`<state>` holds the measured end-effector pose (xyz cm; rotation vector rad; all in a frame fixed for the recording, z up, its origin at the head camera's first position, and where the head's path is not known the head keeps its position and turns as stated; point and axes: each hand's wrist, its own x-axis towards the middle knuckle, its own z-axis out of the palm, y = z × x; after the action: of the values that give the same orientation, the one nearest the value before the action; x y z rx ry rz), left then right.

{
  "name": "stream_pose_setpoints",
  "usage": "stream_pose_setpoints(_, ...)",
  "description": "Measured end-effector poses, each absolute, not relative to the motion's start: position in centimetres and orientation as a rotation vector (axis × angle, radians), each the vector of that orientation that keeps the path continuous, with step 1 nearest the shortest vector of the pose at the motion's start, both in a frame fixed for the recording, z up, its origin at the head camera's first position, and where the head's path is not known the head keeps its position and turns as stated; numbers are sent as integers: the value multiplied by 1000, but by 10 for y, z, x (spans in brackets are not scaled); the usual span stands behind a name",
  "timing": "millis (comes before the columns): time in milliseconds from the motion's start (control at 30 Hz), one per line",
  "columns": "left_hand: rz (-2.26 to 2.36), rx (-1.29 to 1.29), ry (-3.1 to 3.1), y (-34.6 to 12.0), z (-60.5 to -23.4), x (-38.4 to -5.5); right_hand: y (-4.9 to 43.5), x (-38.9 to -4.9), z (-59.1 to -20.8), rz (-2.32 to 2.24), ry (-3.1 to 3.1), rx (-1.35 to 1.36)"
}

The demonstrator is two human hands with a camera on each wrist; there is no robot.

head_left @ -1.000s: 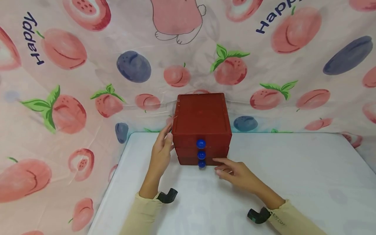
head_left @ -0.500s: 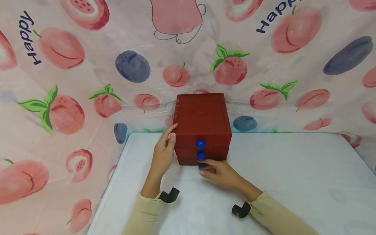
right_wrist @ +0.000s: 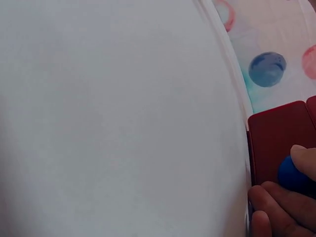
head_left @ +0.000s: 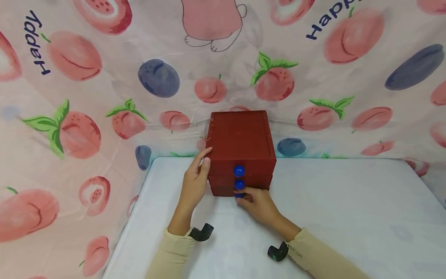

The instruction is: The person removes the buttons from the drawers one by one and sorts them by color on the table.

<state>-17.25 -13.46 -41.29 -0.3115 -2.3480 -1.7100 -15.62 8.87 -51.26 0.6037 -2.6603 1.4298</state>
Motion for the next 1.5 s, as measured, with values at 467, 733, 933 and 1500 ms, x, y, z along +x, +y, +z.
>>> stream_pose_setpoints(467,-1678,-329,-2356,-135,-412,-171,86,-147,-506,1294,-2763,568)
stream_pose_setpoints(733,-1709,-335,-2357,-134,-410,-172,90,-135,-500,1376,-2805,616)
stream_pose_setpoints(933,-1690,-332,-2361,-136,-411,-172,90,-127,-502,1430,-2822,612)
stream_pose_setpoints(1500,-1710,-340,-2345,-136,-413,-172,93,-115,-501,1401,-2788,689)
